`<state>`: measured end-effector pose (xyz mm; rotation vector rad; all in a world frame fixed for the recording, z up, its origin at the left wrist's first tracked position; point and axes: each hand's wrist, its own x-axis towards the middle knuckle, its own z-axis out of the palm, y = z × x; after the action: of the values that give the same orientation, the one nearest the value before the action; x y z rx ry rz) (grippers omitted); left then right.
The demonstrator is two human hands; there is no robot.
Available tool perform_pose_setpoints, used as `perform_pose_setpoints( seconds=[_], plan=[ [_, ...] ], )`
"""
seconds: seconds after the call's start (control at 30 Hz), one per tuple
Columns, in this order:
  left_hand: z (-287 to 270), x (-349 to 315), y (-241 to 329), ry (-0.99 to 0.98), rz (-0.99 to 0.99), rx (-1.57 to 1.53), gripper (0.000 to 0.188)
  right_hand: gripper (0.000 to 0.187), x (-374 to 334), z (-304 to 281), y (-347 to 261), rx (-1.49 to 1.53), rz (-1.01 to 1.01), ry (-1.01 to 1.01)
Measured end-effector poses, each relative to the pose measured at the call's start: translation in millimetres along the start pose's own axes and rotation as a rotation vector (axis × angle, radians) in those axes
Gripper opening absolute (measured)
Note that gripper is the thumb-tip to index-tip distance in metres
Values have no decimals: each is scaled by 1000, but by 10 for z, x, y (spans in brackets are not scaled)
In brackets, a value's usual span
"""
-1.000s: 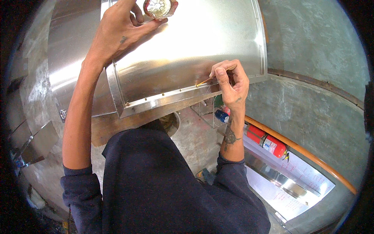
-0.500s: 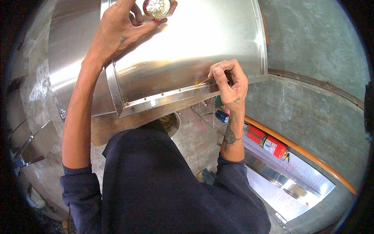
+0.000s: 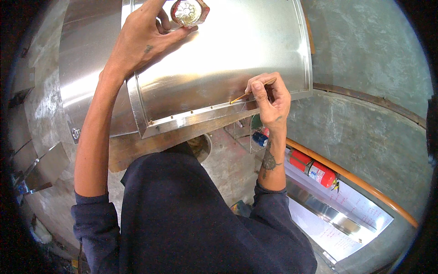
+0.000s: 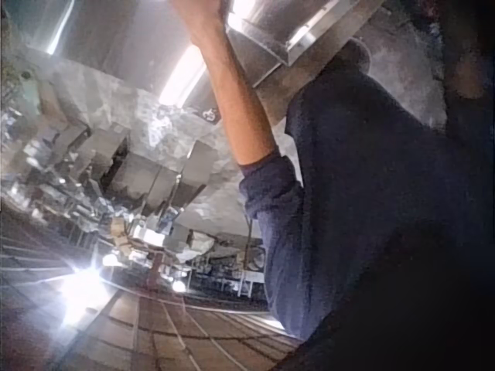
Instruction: The person applies a sealant to the seams of a stainless steel kitchen hood using a small brush, then wipes the surface with a cloth. The person works methodically along the edges and corners of the hood.
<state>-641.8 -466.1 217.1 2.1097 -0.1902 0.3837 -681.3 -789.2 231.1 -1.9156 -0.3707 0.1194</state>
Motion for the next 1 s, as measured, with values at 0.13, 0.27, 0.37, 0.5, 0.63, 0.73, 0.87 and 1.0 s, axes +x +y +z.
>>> perform_pose_setpoints(
  seconds=[0.13,0.27,0.37,0.5,0.63,0.73,0.87,1.0],
  plan=[
    [12,-13,-13,9,0,-14,61,23,4,23,-38,-7,-1,-2],
    [16,-13,-30,13,8,-6,61,25,3,13,-22,-60,1,-2],
    [22,-10,-26,16,6,-6,62,25,4,11,-5,-76,-6,-4],
    [8,-5,-36,7,15,-3,62,24,2,20,-16,-50,-6,-2],
    [9,-7,-33,9,18,13,62,24,5,21,-22,-48,-11,-6],
    [10,-7,-36,11,13,10,63,23,4,31,-26,-50,-22,10],
    [-2,-10,-51,4,14,18,62,22,6,24,-49,-30,-2,-5],
    [-3,-22,-23,-5,-20,-10,62,19,22,9,-19,67,-50,92]
  ],
)
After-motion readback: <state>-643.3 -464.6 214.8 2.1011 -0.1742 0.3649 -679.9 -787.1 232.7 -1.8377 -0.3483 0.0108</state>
